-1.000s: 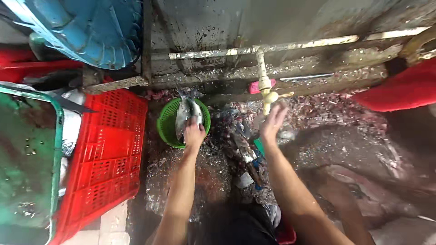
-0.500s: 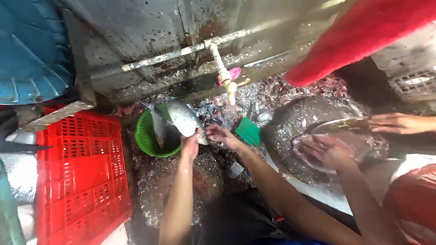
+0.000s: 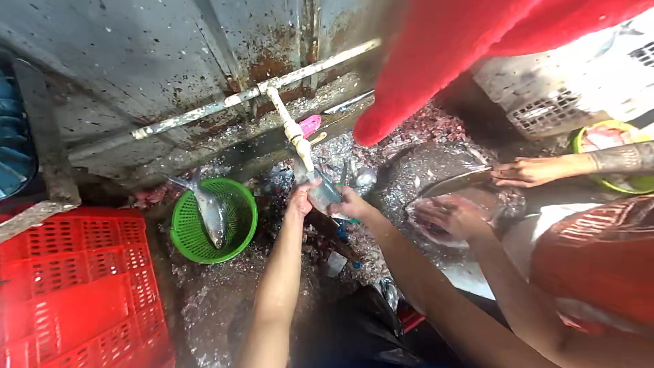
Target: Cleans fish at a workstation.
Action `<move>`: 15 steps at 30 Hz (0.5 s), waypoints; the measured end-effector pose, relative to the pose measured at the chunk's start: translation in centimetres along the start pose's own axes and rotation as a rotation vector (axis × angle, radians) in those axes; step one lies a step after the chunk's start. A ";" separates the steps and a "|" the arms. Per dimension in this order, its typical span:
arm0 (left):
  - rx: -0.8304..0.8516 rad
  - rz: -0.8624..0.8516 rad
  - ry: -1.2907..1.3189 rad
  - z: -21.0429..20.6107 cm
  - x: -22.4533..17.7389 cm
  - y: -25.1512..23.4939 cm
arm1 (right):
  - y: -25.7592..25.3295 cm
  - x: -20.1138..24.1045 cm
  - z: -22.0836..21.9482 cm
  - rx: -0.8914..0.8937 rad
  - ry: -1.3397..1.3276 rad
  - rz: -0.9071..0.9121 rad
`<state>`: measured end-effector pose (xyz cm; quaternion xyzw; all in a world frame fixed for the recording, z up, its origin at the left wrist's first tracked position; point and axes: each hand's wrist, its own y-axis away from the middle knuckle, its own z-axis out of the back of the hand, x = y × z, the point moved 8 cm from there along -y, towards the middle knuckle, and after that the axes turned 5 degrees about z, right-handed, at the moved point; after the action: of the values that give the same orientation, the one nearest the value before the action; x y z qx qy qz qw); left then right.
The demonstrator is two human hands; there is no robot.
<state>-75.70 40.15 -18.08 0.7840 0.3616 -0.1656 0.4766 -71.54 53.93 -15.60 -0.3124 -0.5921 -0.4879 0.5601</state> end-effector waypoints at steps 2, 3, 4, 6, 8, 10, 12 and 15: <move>-0.097 -0.063 -0.174 1.0 -2.0 -0.5 | 1.2 -0.9 -0.3 0.066 -0.001 0.023; -0.161 -0.100 -0.265 1.4 -3.5 -0.5 | 1.9 -1.2 -0.7 0.090 -0.019 0.039; -0.212 -0.153 -0.314 1.3 -5.2 -0.4 | 2.5 -1.6 -1.1 0.100 -0.046 0.056; -0.257 -0.217 -0.250 1.7 -7.5 -1.1 | 3.4 -2.6 -1.8 0.043 -0.147 0.055; -0.246 -0.273 -0.017 2.7 -8.5 -0.2 | 3.9 -3.0 -2.1 -0.073 -0.262 0.032; -0.157 -0.249 -0.085 3.5 -6.5 2.3 | 3.6 -2.9 -2.3 -0.204 -0.343 0.045; -0.071 -0.236 -0.282 2.5 -2.4 3.9 | 2.5 -2.3 -2.2 -0.321 -0.362 0.035; -0.136 -0.271 -0.474 0.4 0.9 4.6 | 0.5 -2.1 -3.4 -0.421 -0.602 -0.002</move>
<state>-71.68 38.91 -15.91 0.6340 0.3517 -0.3819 0.5731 -69.51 51.33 -17.90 -0.5501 -0.6173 -0.4857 0.2837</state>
